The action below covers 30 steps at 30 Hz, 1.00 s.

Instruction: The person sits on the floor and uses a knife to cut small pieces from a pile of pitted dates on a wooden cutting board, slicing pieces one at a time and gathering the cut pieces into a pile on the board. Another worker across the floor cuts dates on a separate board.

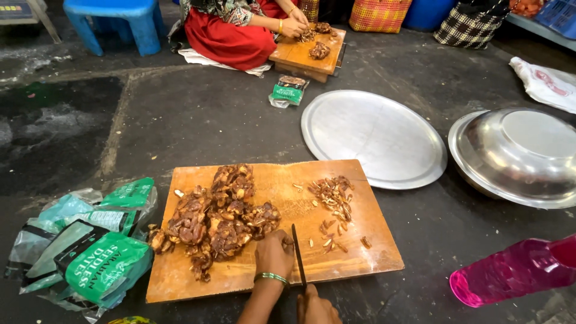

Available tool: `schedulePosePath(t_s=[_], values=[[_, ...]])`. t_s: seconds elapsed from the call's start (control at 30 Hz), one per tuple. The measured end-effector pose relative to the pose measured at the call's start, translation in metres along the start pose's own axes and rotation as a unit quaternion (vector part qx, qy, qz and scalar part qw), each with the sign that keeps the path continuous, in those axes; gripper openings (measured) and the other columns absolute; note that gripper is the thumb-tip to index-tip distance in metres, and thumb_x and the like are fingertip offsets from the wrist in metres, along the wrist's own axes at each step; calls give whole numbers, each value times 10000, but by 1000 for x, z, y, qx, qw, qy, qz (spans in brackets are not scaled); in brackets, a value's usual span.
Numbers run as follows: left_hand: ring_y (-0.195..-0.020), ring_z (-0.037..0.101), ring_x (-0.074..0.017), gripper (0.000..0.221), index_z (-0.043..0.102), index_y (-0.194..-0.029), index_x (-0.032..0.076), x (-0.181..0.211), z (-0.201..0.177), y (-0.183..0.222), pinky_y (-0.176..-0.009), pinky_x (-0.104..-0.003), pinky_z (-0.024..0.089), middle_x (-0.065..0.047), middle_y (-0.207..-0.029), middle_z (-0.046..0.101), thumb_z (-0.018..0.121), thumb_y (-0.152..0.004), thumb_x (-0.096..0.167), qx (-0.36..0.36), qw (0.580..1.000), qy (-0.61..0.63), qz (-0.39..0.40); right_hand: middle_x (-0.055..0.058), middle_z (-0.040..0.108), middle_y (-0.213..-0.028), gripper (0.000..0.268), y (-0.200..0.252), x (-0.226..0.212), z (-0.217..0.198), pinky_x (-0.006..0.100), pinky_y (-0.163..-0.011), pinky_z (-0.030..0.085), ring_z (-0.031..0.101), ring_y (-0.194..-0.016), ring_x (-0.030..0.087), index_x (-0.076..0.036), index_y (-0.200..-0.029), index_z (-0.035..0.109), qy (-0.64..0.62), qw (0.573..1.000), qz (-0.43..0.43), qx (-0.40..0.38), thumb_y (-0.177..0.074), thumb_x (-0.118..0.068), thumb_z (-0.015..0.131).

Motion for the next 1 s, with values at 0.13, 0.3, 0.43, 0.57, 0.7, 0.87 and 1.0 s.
schedulePosePath(t_s=[0.13, 0.3, 0.43, 0.57, 0.7, 0.87, 1.0], values=[[-886, 699, -376, 99, 706, -811, 65, -10, 10, 2, -783, -465, 552, -167, -908, 728, 740, -739, 6, 39, 998, -10, 51, 271, 730, -913, 395, -29, 32, 36, 549, -957, 538, 712, -1001, 448, -172, -1213, 550, 12, 999, -24, 39, -947, -458, 607], [-864, 693, -359, 85, 667, -835, 47, -12, 10, 7, -764, -464, 538, -159, -883, 721, 715, -782, 3, 48, 996, 30, 65, 233, 739, -844, 423, -79, 89, 105, 517, -856, 568, 731, -901, 416, -235, -1261, 588, -34, 996, -44, 71, -899, -437, 672], [-829, 714, -326, 69, 693, -922, 66, -12, 7, 7, -743, -440, 544, -150, -901, 738, 676, -862, 38, 20, 997, 73, 20, 140, 754, -716, 423, -89, 106, 117, 401, -667, 605, 781, -695, 280, -233, -1226, 703, -178, 969, -114, 128, -826, -367, 736], [-769, 735, -265, 131, 685, -990, 80, -1, 0, 12, -683, -406, 561, -116, -934, 736, 692, -859, 76, 48, 992, 113, 20, 88, 743, -621, 354, -106, 124, 117, 336, -598, 579, 739, -600, 178, -156, -1104, 785, -359, 914, -151, 114, -793, -324, 789], [-683, 579, -158, 184, 734, -1094, 102, -25, 22, 12, -590, -337, 469, -47, -901, 729, 684, -937, 184, -19, 927, 339, -162, 1, 697, -703, 355, -149, 164, 146, 279, -618, 506, 648, -650, 107, -59, -1073, 744, -420, 895, -146, -26, -903, -370, 725], [-713, 634, -131, 380, 734, -1178, -32, -10, 21, 19, -656, -287, 555, -45, -888, 713, 689, -956, 273, -188, 725, 625, -220, -104, 721, -873, 474, -199, 200, 189, 231, -718, 503, 665, -793, 14, -183, -1293, 681, -283, 943, -161, -67, -915, -464, 632], [-696, 602, -102, 500, 719, -1235, -15, 18, -10, 28, -613, -289, 544, -43, -923, 737, 658, -920, 368, -223, 683, 655, -234, -37, 716, -906, 513, -178, 184, 171, 242, -777, 501, 649, -829, 50, -69, -1290, 677, -438, 863, -177, -177, -921, -425, 682]])
Point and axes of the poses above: each hand's wrist, its own y-axis away from the middle knuckle, its own z-axis out of the palm, x = y × z, the point moved 2 cm from there along -y, towards the middle knuckle
